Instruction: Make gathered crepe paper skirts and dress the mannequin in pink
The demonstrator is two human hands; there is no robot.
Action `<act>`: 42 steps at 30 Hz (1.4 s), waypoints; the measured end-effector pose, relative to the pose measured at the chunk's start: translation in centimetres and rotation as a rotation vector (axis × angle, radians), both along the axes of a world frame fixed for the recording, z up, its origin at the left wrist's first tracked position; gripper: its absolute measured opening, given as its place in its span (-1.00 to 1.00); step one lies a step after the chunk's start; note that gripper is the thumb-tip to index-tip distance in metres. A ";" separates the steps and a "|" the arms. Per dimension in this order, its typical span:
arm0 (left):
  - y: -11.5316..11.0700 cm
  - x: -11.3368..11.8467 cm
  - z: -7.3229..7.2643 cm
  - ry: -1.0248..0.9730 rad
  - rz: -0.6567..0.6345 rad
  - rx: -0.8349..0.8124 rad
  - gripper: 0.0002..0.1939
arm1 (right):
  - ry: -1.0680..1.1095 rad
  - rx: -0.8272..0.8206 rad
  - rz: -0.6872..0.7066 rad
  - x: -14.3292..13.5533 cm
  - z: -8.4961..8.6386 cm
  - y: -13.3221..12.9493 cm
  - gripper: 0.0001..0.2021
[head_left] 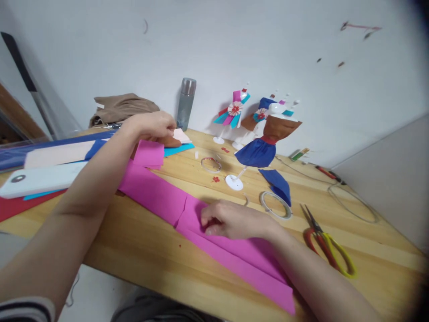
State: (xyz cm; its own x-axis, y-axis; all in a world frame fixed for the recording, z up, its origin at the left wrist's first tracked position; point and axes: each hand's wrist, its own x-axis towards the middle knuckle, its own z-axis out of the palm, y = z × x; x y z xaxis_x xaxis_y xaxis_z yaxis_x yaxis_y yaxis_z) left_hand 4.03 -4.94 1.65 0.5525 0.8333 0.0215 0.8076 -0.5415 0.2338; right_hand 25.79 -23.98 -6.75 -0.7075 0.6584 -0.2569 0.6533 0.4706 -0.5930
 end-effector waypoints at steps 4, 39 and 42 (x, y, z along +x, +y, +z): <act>-1.6 0.8 1.5 0.144 -0.173 0.021 -0.83 | -0.108 -0.143 -0.187 2.3 1.7 0.6 -0.87; -7.8 9.2 -7.1 -0.829 -0.295 -0.881 -0.64 | 0.739 -0.199 -0.897 4.6 1.1 2.9 -0.58; -8.6 9.2 -6.7 -0.882 -0.227 -0.950 -0.64 | 0.772 -0.247 -0.879 3.8 1.2 2.6 -0.57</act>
State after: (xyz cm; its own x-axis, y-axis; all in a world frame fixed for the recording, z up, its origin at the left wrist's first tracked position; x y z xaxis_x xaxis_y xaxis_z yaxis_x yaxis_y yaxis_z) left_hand 13.26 -13.57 -5.02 0.7833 0.6145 -0.0941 0.1017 0.0227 0.9946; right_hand 29.58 -21.34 -5.60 -0.0629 0.9867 -0.1497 0.1256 -0.1410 -0.9820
